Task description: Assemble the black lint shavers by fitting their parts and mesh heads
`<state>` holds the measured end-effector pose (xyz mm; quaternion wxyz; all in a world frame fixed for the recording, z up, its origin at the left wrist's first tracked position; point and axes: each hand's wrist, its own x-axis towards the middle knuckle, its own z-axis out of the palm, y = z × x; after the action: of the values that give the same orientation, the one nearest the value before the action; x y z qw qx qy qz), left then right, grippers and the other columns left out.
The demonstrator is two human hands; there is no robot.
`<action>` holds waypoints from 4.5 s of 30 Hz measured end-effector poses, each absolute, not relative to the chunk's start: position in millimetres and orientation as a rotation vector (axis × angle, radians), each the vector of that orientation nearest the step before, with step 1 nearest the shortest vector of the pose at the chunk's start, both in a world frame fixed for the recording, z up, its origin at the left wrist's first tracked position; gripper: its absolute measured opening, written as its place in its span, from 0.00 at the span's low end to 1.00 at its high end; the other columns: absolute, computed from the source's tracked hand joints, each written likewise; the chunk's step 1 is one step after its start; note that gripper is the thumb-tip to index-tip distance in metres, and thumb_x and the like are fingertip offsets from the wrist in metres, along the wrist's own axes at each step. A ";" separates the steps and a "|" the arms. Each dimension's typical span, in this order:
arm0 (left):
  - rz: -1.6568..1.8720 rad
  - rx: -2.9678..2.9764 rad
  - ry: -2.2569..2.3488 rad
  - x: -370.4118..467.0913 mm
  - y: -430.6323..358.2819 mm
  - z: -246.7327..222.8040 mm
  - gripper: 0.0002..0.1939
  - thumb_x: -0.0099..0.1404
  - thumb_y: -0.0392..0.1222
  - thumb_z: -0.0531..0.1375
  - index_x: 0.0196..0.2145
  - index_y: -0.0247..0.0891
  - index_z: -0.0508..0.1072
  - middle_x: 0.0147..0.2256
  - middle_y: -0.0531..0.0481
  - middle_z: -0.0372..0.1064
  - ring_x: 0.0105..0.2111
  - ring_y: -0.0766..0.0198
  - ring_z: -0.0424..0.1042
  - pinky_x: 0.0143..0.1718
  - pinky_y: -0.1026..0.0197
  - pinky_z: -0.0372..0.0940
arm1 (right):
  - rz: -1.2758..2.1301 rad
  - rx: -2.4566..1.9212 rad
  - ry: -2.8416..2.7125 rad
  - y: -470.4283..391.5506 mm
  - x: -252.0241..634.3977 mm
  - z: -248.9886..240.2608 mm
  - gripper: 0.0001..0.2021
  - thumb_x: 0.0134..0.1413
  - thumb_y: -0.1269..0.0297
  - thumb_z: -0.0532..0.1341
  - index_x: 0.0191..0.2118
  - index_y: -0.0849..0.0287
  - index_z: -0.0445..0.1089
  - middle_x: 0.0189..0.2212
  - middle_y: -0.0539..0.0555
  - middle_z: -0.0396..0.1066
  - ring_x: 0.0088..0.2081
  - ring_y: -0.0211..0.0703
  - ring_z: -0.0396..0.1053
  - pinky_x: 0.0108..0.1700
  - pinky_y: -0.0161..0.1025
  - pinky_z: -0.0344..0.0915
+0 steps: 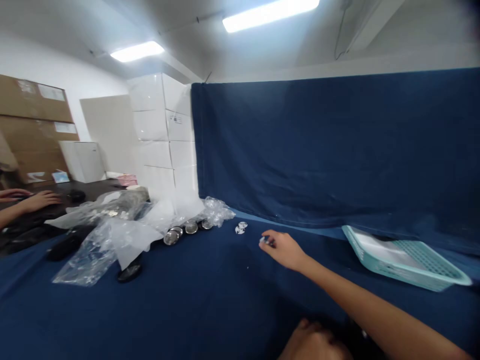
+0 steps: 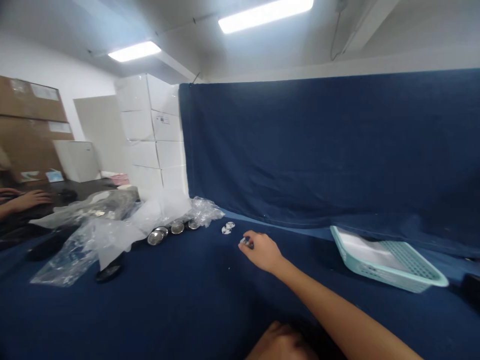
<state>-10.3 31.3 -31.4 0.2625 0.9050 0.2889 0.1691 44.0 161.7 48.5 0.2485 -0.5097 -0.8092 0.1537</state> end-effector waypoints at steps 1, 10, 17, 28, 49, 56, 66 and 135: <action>0.466 2.450 0.792 -9.9 30.9 -30.7 0.10 0.67 0.45 0.57 0.43 0.42 0.73 0.45 0.47 0.71 0.45 0.56 0.70 0.50 0.48 0.63 | 0.454 -1.361 -2.161 148.2 67.0 51.4 0.18 0.58 0.52 0.56 0.51 0.52 0.68 0.37 0.51 0.75 0.38 0.42 0.73 0.42 0.37 0.66; 0.806 2.113 1.142 -3.5 20.2 -13.1 0.11 0.62 0.43 0.57 0.43 0.42 0.69 0.42 0.51 0.68 0.30 0.66 0.69 0.38 0.63 0.64 | 0.847 -1.429 -1.213 21.0 263.6 1.3 0.25 0.52 0.45 0.60 0.49 0.58 0.68 0.30 0.51 0.71 0.31 0.43 0.68 0.27 0.34 0.62; 0.756 1.995 1.165 45.7 24.0 -2.3 0.34 0.51 0.48 0.67 0.54 0.44 0.64 0.51 0.47 0.68 0.50 0.52 0.67 0.52 0.54 0.60 | 0.980 -1.153 -0.921 -0.9 278.3 -16.0 0.19 0.44 0.49 0.68 0.40 0.55 0.69 0.29 0.50 0.72 0.29 0.40 0.67 0.26 0.33 0.61; 0.736 2.054 1.157 74.8 7.3 -10.8 0.31 0.51 0.50 0.67 0.53 0.47 0.66 0.48 0.49 0.71 0.49 0.50 0.69 0.50 0.53 0.62 | 0.889 -1.034 -1.273 -20.1 239.1 -7.7 0.14 0.48 0.53 0.67 0.35 0.57 0.68 0.37 0.55 0.75 0.43 0.51 0.71 0.47 0.44 0.64; 0.676 2.174 1.105 72.6 3.3 -4.4 0.40 0.56 0.47 0.64 0.63 0.48 0.52 0.54 0.46 0.67 0.52 0.50 0.67 0.54 0.52 0.60 | 1.083 -1.070 -1.281 -13.6 247.6 -16.9 0.11 0.48 0.54 0.67 0.32 0.57 0.70 0.37 0.54 0.76 0.43 0.48 0.71 0.48 0.40 0.63; 0.671 2.190 1.093 72.0 2.8 -3.5 0.39 0.56 0.46 0.64 0.62 0.47 0.53 0.54 0.46 0.67 0.53 0.50 0.67 0.55 0.51 0.59 | 1.037 -1.065 -1.350 -14.2 246.2 -16.3 0.14 0.50 0.53 0.66 0.38 0.57 0.73 0.37 0.55 0.75 0.43 0.50 0.71 0.48 0.44 0.65; 0.709 2.179 1.055 71.8 5.5 -11.5 0.40 0.57 0.47 0.64 0.63 0.46 0.51 0.55 0.44 0.66 0.54 0.50 0.65 0.55 0.50 0.58 | 0.883 -1.180 -1.595 -17.7 254.2 -12.9 0.12 0.54 0.54 0.62 0.38 0.54 0.74 0.44 0.55 0.75 0.49 0.53 0.70 0.52 0.46 0.63; 0.988 2.205 1.059 71.0 -3.6 -8.7 0.17 0.55 0.32 0.60 0.41 0.45 0.63 0.53 0.51 0.63 0.50 0.56 0.67 0.51 0.55 0.62 | 0.577 -1.276 -1.837 -28.2 252.8 -11.6 0.16 0.54 0.64 0.61 0.50 0.52 0.67 0.45 0.53 0.68 0.33 0.40 0.66 0.40 0.40 0.65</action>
<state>71.0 -3.6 -8.7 0.2490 0.8095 0.3888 0.3627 252.8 -28.2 -11.6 0.4040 -0.5054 -0.7274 0.2286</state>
